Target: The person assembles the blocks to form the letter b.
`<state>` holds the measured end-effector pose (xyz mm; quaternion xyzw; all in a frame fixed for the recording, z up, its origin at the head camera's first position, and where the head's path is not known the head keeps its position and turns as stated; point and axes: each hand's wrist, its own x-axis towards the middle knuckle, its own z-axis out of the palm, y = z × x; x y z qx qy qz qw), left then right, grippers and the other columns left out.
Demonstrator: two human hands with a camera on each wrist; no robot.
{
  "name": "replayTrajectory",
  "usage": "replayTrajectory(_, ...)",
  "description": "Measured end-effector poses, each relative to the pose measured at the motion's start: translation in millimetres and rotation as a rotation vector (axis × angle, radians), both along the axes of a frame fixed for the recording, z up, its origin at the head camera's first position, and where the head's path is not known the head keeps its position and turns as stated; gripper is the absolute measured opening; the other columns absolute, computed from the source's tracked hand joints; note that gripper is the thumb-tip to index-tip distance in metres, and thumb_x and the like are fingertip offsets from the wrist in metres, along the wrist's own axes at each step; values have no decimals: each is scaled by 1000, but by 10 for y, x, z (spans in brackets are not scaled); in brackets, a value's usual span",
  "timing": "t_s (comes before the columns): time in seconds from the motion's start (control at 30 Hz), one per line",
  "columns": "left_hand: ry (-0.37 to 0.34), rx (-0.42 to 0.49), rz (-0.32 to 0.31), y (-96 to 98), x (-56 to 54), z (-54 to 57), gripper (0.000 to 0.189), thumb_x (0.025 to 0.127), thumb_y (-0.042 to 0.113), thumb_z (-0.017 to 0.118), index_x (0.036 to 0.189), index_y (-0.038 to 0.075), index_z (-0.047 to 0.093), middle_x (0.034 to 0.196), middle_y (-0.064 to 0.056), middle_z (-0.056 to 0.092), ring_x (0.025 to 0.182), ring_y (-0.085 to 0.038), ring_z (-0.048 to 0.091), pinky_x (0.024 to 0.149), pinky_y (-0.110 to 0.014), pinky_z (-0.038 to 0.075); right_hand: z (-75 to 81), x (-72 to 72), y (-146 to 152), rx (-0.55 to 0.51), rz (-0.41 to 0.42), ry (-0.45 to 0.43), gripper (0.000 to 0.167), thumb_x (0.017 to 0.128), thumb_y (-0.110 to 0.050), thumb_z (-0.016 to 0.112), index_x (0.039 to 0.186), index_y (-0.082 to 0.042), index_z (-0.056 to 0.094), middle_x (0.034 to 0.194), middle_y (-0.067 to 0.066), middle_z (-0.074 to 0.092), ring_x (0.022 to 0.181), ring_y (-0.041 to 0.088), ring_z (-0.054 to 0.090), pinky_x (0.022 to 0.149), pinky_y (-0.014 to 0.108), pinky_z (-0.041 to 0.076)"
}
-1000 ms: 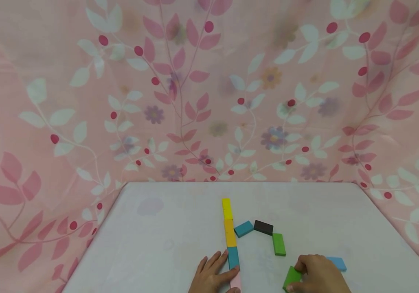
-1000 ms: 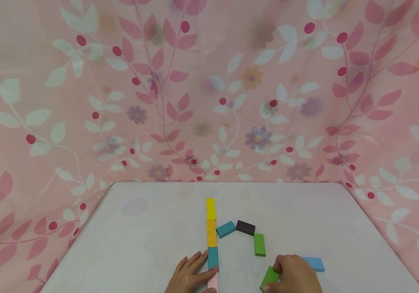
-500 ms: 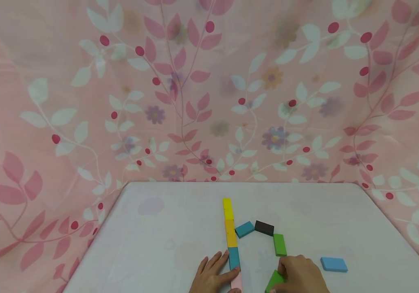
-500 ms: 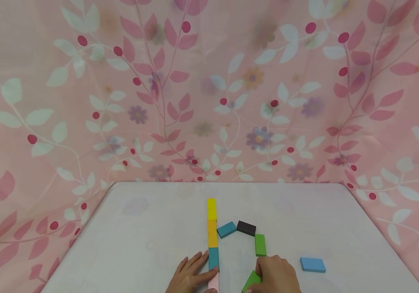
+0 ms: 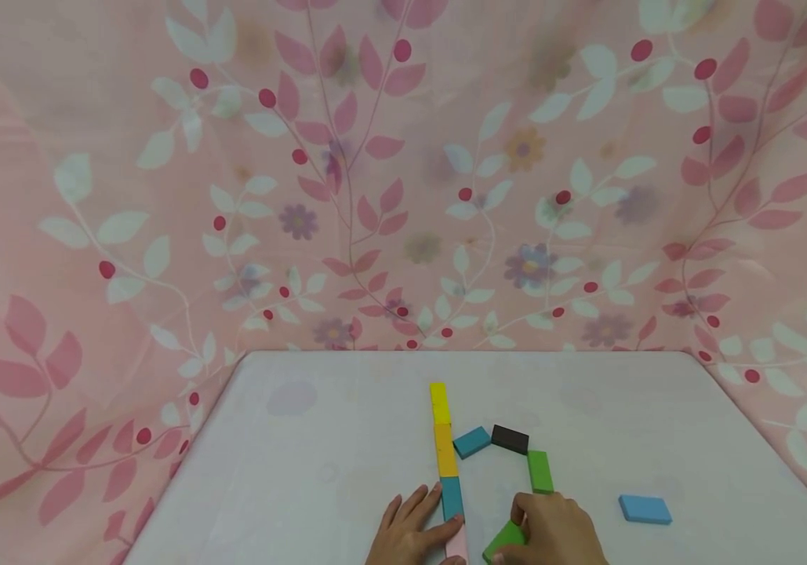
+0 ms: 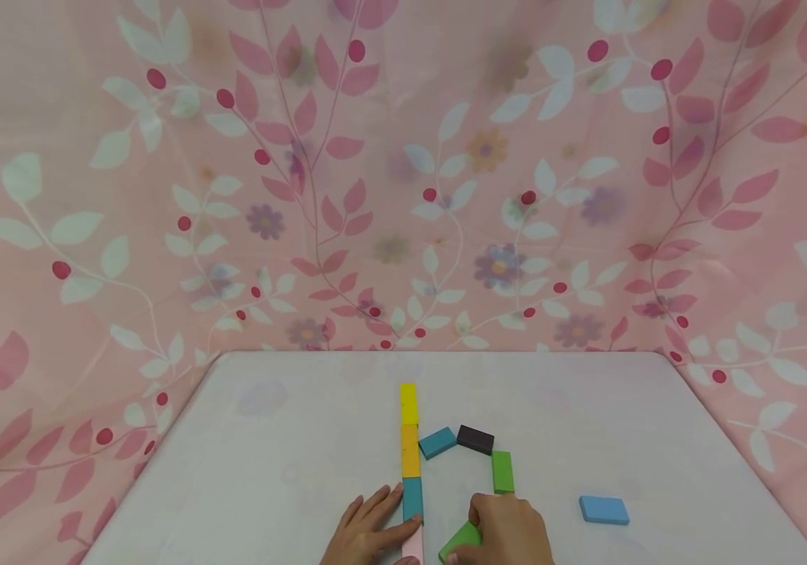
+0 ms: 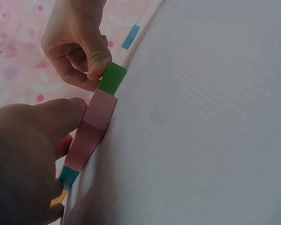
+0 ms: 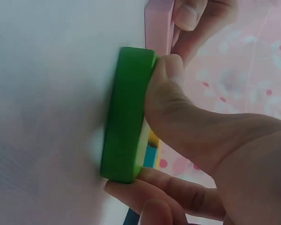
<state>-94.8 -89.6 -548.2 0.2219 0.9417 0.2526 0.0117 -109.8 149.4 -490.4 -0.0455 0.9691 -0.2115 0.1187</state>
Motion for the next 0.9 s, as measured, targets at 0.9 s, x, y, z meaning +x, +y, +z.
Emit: replayTrajectory(0.9, 36, 10, -4, -4, 14, 8, 53, 101, 75, 47, 138, 45, 69, 158, 1, 58, 145, -32, 54, 111, -72, 43, -104, 28, -44, -2, 59, 42, 48, 72, -58, 92, 95, -19, 76, 61, -10, 57, 58, 9, 51, 57, 25, 45)
